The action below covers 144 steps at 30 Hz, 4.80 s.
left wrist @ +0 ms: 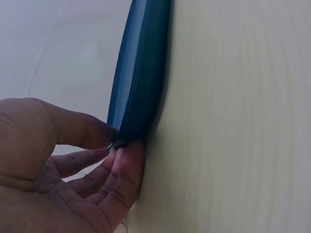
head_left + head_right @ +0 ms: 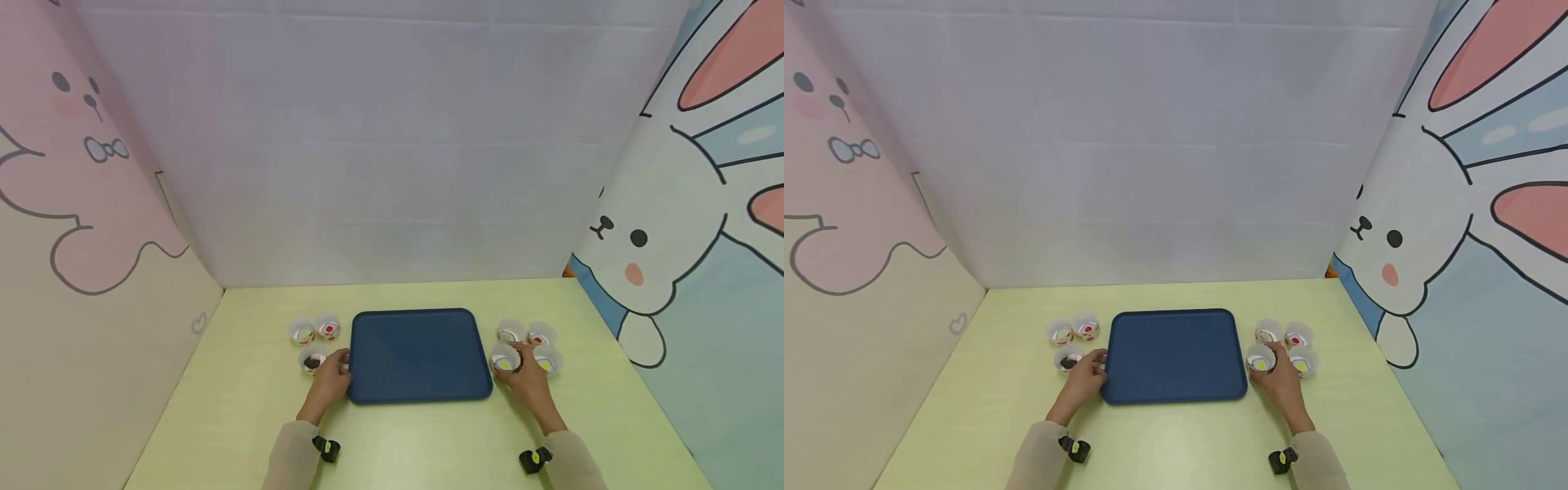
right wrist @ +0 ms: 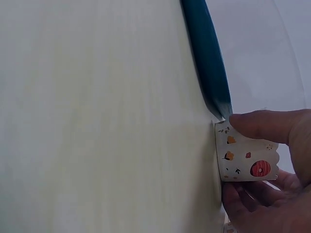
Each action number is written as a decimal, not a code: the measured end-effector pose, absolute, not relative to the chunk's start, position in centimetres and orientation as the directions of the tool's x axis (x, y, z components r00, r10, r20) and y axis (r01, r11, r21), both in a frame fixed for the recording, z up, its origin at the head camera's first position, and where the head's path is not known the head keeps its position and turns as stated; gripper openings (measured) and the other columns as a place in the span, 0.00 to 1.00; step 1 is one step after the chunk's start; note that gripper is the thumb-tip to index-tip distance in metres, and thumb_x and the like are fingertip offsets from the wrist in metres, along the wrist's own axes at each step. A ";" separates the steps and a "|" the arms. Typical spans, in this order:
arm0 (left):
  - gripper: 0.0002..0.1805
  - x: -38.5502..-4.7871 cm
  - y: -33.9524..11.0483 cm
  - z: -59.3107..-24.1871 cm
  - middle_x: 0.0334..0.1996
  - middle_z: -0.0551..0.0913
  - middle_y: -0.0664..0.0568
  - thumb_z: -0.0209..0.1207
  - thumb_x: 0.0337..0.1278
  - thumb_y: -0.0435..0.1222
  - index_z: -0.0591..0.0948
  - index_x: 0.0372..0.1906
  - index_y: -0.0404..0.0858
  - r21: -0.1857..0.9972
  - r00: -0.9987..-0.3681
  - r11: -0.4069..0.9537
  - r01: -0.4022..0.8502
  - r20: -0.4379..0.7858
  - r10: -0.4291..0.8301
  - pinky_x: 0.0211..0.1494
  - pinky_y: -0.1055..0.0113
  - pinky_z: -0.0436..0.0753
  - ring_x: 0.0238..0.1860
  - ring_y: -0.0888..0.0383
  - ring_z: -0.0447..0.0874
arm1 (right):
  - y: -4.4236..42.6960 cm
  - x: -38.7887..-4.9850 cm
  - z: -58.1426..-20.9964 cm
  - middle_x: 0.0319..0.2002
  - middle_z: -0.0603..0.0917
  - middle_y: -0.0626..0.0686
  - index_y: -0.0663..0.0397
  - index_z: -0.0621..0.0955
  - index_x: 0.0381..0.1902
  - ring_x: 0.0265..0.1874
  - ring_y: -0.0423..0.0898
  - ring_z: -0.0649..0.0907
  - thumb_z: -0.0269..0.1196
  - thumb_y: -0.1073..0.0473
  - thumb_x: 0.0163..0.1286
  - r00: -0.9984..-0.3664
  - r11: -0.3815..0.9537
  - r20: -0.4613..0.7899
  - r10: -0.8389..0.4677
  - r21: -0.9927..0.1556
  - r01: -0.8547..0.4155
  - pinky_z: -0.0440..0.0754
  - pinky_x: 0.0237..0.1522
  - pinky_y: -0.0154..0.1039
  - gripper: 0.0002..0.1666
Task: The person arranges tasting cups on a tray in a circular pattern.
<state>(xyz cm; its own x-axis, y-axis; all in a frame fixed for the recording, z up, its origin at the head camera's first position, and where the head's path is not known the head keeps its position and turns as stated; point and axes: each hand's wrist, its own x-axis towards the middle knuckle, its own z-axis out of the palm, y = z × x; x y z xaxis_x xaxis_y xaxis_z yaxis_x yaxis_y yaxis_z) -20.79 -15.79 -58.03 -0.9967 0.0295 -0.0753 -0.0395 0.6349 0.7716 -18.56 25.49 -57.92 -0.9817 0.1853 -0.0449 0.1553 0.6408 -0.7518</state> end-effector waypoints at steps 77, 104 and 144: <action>0.27 -21.8 -15.7 -58.4 0.48 0.81 0.41 0.55 0.54 0.24 0.74 0.63 0.30 0.768 -0.998 0.640 -0.036 -0.065 0.022 0.38 0.64 0.76 0.39 0.56 0.78 | 17.1 -24.8 -50.2 0.59 0.78 0.65 0.54 0.68 0.67 0.47 0.58 0.83 0.71 0.56 0.58 -0.993 0.563 0.113 0.030 -0.823 -0.077 0.82 0.42 0.49 0.41; 0.27 -21.8 -16.0 -58.6 0.47 0.81 0.42 0.54 0.54 0.25 0.74 0.62 0.31 0.766 -0.998 0.642 -0.039 -0.058 0.009 0.39 0.64 0.74 0.38 0.56 0.76 | 11.3 -28.8 -53.5 0.60 0.79 0.61 0.53 0.71 0.64 0.55 0.60 0.80 0.72 0.56 0.57 -0.995 0.559 0.101 -0.004 -0.825 -0.086 0.79 0.51 0.57 0.38; 0.27 -21.6 -15.9 -58.6 0.48 0.81 0.41 0.54 0.54 0.24 0.73 0.63 0.30 0.782 -0.997 0.621 -0.042 -0.077 0.030 0.39 0.63 0.75 0.39 0.56 0.78 | 8.7 -30.8 -58.0 0.57 0.79 0.64 0.59 0.71 0.65 0.54 0.62 0.80 0.73 0.59 0.56 -0.997 0.541 0.014 0.079 -0.841 0.031 0.78 0.52 0.59 0.39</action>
<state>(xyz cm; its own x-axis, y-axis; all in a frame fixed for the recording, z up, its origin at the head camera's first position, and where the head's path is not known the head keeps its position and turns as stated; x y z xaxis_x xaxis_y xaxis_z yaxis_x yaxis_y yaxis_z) -21.62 -15.93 -58.64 -0.9966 0.0298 -0.0774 -0.0422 0.6214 0.7823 -30.75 8.71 -58.00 -0.9967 0.0795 0.0142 0.0311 0.5407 -0.8406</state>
